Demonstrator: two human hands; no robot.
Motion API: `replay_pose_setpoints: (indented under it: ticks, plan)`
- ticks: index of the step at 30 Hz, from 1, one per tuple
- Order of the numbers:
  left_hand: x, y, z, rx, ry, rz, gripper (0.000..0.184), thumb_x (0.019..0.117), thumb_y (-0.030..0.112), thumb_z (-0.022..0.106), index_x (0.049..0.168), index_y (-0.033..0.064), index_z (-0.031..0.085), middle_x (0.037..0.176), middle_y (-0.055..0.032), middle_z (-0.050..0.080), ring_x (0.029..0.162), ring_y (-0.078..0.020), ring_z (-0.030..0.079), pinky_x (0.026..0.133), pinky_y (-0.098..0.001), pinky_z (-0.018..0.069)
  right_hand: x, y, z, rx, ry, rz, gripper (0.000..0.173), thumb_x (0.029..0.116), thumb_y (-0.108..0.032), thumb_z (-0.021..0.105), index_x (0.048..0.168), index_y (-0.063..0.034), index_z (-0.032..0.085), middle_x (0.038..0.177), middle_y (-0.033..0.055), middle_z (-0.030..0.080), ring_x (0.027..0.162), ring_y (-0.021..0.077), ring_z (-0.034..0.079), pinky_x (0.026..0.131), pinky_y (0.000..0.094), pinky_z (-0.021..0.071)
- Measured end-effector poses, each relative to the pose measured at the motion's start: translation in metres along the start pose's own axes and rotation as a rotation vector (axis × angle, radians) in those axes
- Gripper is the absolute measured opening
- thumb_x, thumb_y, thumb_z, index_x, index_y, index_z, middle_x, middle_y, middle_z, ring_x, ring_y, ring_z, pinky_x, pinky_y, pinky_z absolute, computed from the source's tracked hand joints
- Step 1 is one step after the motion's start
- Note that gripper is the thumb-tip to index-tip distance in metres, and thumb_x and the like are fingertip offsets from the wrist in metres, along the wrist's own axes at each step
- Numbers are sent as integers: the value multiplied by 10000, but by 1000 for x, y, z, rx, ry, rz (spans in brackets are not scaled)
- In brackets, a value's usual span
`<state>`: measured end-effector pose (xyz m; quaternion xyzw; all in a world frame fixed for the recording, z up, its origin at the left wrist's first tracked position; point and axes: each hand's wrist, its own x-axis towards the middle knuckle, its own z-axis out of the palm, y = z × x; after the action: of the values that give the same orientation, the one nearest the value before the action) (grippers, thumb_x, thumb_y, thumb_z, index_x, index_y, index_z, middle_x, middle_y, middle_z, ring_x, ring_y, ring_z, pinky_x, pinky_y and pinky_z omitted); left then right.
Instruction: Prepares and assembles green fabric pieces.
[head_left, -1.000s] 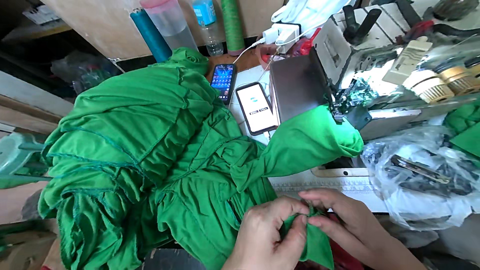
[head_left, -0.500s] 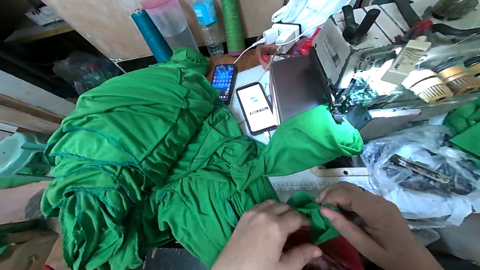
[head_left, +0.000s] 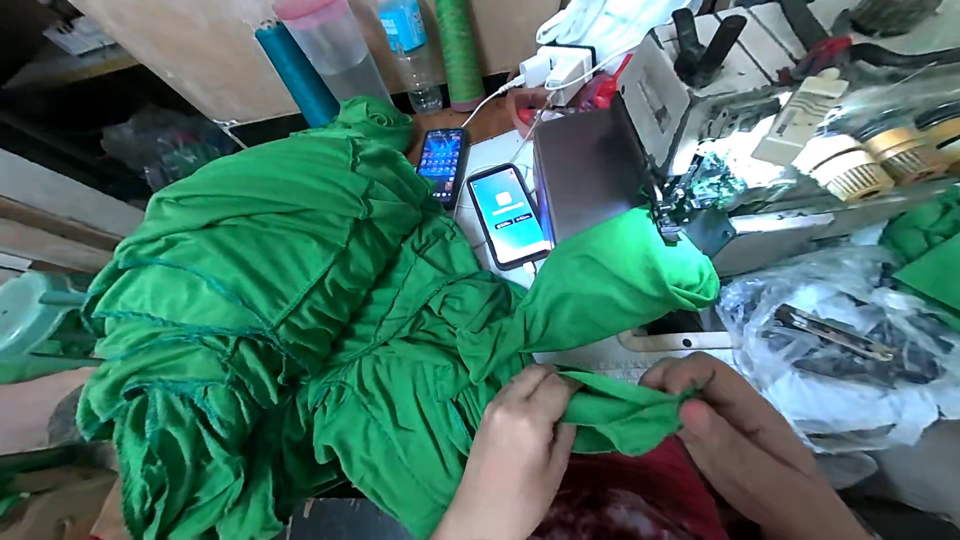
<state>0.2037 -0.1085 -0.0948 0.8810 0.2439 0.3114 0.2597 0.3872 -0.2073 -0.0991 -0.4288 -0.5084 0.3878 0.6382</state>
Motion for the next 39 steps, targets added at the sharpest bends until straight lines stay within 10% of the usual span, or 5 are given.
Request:
replay_pose_setpoints:
  ticks: [11, 16, 23, 34, 39]
  plan:
    - [-8, 6, 19, -1597, -352, -58, 195, 1022, 163, 613, 1202, 162, 688, 1096, 121, 722, 1023, 58, 645, 907, -166, 525, 3, 20, -5, 1125, -104, 306, 344, 1069, -320, 471, 1197, -130, 727, 1115, -47, 756, 1021, -2, 696, 883, 175, 560]
    - [-18, 7, 32, -1252, -379, -37, 108, 983, 17, 567, 1027, -48, 641, 972, -45, 689, 961, -2, 633, 870, -188, 510, 5, 13, -15, 998, -98, 118, 293, 1034, -330, 541, 1179, -141, 712, 998, -69, 729, 914, 2, 686, 796, 147, 551]
    - [1, -9, -8, -1390, -291, -60, 471, 1002, 229, 620, 1450, 169, 486, 1083, 37, 723, 992, -28, 681, 891, -221, 550, 4, 21, -35, 244, -215, -120, 233, 1032, -398, 574, 993, -205, 698, 982, -94, 733, 1052, 42, 675, 1186, 382, 382]
    - [24, 2, -11, -933, -522, 5, 298, 944, 289, 740, 878, 9, 659, 867, -44, 660, 900, -49, 622, 812, -197, 502, 1, 7, -23, 112, -192, -193, 201, 1027, -272, 627, 978, -78, 624, 878, -53, 647, 848, -75, 605, 776, 79, 490]
    - [43, 1, -9, -1022, -519, -18, 193, 1022, 258, 633, 1047, 67, 636, 943, 47, 664, 872, 50, 619, 763, -135, 521, -6, 10, -33, 88, -78, -148, 147, 1023, -262, 633, 1058, -124, 671, 903, -109, 676, 823, -103, 608, 736, 68, 501]
